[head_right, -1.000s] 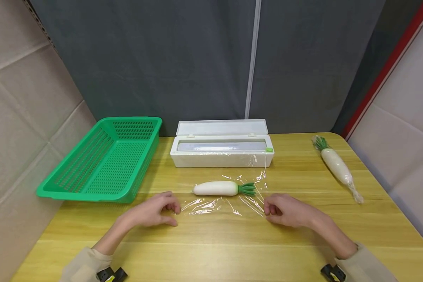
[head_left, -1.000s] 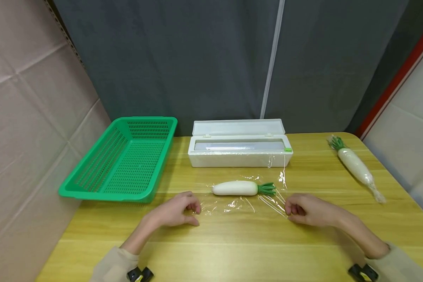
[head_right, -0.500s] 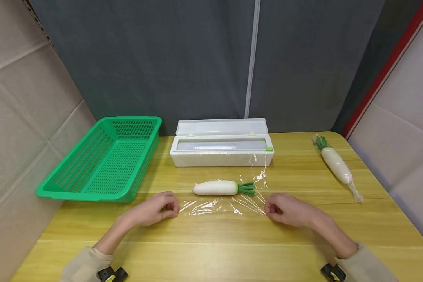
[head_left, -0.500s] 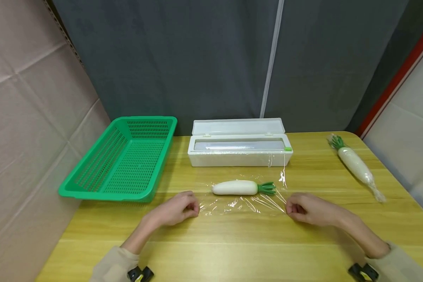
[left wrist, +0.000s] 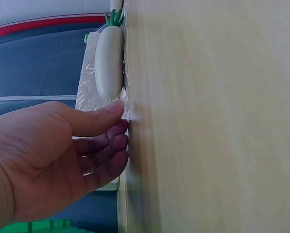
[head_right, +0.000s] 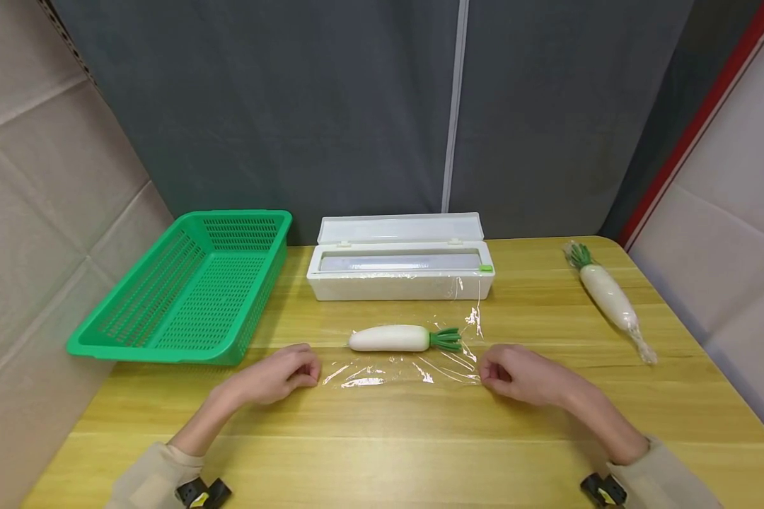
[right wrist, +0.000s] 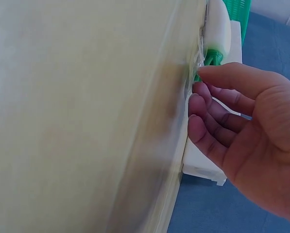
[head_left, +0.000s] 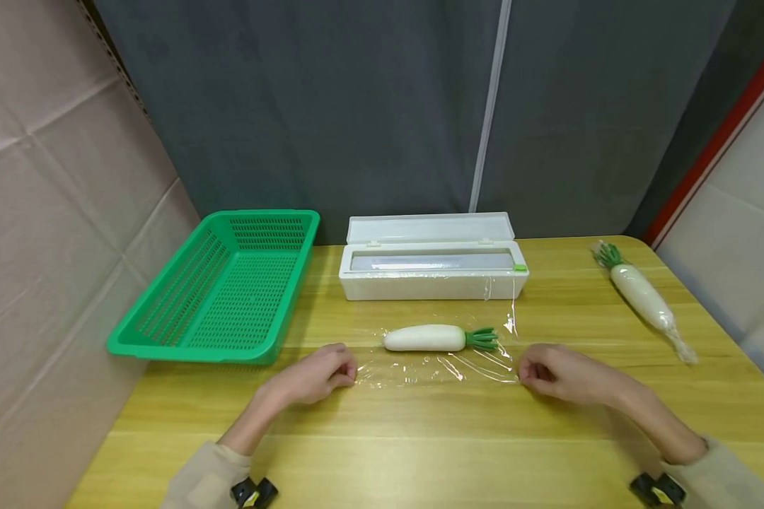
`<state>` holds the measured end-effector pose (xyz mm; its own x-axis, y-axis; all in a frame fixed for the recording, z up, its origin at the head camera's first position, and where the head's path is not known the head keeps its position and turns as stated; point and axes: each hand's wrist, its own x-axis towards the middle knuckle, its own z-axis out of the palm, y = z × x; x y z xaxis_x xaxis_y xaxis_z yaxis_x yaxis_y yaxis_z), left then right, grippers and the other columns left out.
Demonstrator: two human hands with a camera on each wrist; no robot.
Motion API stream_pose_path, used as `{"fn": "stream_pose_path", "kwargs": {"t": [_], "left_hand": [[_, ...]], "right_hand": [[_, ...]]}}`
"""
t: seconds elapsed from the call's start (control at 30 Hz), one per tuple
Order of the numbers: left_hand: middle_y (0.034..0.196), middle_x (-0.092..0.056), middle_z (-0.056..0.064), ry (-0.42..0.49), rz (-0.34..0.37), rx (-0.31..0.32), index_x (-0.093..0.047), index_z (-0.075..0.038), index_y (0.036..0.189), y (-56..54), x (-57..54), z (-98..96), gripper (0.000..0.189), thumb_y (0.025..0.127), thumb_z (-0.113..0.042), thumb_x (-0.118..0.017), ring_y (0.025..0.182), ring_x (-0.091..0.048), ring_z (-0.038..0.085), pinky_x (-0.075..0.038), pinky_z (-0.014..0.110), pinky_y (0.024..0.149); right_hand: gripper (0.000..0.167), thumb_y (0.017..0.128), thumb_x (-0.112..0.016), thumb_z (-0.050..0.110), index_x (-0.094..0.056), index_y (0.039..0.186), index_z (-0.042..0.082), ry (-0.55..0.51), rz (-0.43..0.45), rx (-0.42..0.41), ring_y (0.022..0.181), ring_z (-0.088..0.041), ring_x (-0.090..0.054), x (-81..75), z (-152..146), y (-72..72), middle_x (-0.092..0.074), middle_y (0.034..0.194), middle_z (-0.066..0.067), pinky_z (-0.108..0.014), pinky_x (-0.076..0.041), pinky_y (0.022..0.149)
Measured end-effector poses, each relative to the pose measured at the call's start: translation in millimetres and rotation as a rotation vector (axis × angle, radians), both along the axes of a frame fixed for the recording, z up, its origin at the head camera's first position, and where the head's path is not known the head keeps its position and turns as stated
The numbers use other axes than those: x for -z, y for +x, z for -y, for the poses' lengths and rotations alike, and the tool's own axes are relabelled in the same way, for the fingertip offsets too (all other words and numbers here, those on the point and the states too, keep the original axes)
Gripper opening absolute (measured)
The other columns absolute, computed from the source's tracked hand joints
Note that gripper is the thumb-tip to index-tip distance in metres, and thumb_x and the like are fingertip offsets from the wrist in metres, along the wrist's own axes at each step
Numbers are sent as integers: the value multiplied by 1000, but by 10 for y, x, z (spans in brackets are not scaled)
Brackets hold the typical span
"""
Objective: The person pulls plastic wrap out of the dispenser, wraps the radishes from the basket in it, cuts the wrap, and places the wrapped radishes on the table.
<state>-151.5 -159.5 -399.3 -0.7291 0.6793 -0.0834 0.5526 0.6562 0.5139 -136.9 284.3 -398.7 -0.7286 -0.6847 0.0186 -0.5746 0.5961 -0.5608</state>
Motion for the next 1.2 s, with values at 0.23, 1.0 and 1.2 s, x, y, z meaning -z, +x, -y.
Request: {"fn": "stream_pose_path", "kwargs": {"t": [0.23, 1.0, 1.2], "left_hand": [[90, -54, -5, 44, 23, -8, -60, -13, 95, -10, 22, 13, 10, 95, -11, -71, 83, -52, 10, -50, 26, 75], [88, -64, 6, 207, 26, -72, -61, 0, 99, -43, -84, 39, 9, 98, 8, -57, 79, -64, 17, -56, 24, 69], [91, -68, 11, 293, -6, -79, -66, 3, 105, -67, -126, 43, 13, 95, 9, -62, 80, -67, 20, -57, 25, 71]], "right_hand": [[14, 92, -72, 5, -64, 91, 16, 6, -12, 19, 74, 1, -47, -14, -5, -11, -54, 83, 15, -22, -46, 61], [22, 86, -70, -7, -66, 96, 12, -113, -96, 131, 74, 0, -59, -91, 20, -5, -66, 90, 6, -24, -55, 64], [23, 84, -73, -7, -67, 94, 13, -138, -167, 162, 77, 1, -62, -97, 33, -24, -67, 87, 10, -25, -56, 66]]}}
